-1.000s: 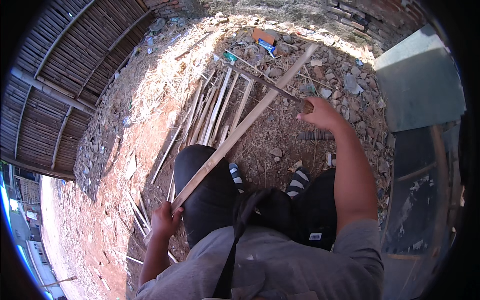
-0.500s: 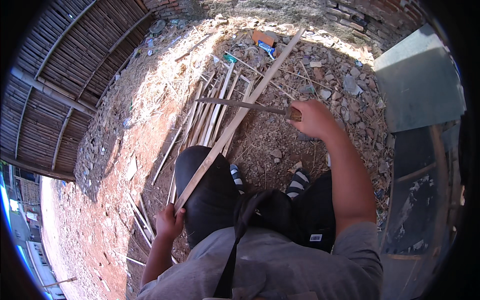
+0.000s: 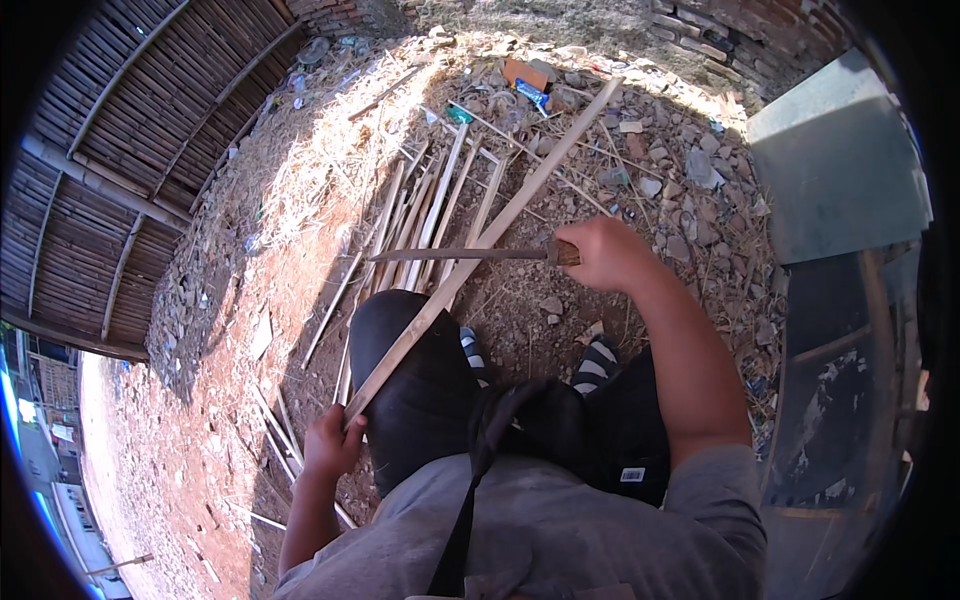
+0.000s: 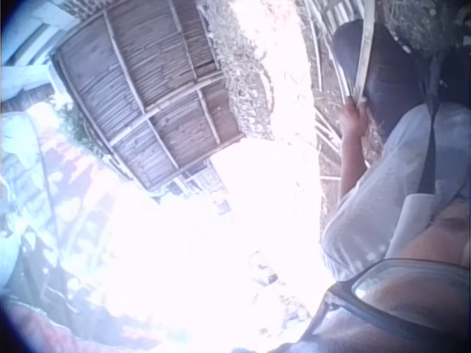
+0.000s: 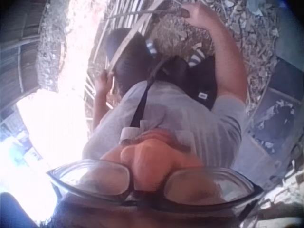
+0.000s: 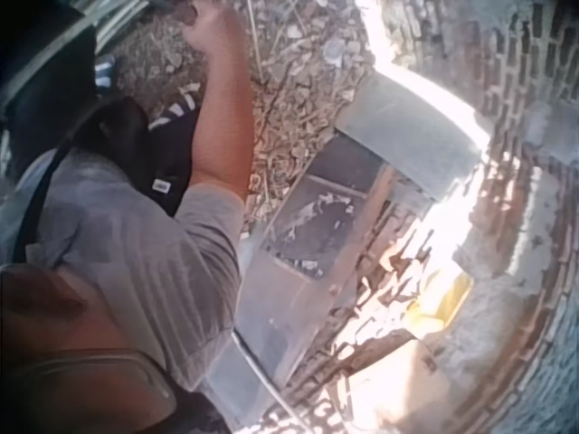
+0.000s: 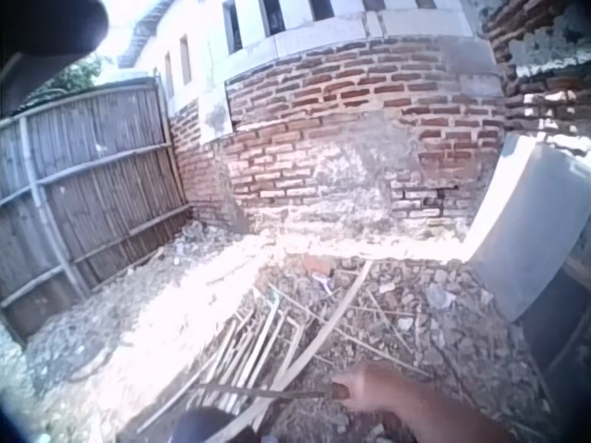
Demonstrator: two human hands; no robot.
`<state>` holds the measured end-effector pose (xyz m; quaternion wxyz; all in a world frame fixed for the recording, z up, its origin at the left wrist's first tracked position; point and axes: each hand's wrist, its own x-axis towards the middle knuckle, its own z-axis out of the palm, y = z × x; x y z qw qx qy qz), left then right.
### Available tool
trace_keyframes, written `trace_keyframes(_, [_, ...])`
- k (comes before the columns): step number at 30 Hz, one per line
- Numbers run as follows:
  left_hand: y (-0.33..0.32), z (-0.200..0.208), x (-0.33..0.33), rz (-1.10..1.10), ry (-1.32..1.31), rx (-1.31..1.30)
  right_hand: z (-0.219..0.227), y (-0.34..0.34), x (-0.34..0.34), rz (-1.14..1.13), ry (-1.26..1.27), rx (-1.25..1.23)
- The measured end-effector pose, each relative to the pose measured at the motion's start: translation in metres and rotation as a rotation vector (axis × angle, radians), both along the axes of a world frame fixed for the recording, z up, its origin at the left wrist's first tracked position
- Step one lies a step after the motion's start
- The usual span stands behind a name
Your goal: The person sits on the ground and uses a machete to split long bamboo poles into thin strips. They hold the bamboo with one hand and repeatedly strike it with the machete to separate the material.
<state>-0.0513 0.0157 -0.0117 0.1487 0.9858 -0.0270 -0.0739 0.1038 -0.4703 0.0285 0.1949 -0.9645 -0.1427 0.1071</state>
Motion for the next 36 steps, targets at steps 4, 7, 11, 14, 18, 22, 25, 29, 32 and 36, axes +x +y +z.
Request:
trace_keyframes(4, [0.002,-0.002,0.004,-0.015,-0.011,-0.005,-0.028,-0.024,0.012,-0.199,0.007,0.216])
trace_keyframes(7, [-0.004,0.009,0.004,0.001,0.009,0.004,-0.034,-0.031,0.019,-0.343,0.016,0.223])
trace_keyframes(11, [-0.002,0.018,0.006,0.002,0.089,-0.093,-0.004,0.004,0.003,-0.134,0.056,0.106])
trace_keyframes(14, [-0.005,0.029,0.013,0.004,0.166,-0.184,-0.030,-0.009,0.008,-0.045,0.029,0.159])
trace_keyframes(18, [0.000,0.028,0.015,0.004,0.128,-0.065,-0.037,-0.033,0.024,-0.281,0.180,0.227])
trace_keyframes(22, [-0.001,0.028,0.014,-0.017,0.116,-0.028,-0.035,-0.016,0.016,-0.243,-0.062,0.155])
trace_keyframes(25, [0.000,0.024,0.011,-0.023,0.101,-0.038,-0.002,0.013,0.005,-0.040,0.071,-0.045])
trace_keyframes(29, [0.005,0.014,0.011,-0.034,0.078,-0.062,-0.030,-0.007,0.017,-0.317,0.032,0.268])
trace_keyframes(32, [0.007,0.013,0.012,-0.028,0.065,-0.034,-0.033,-0.012,0.017,-0.348,-0.129,0.193])
trace_keyframes(36, [0.010,0.009,0.004,-0.074,0.006,-0.001,-0.019,0.003,0.012,-0.139,0.047,0.005])
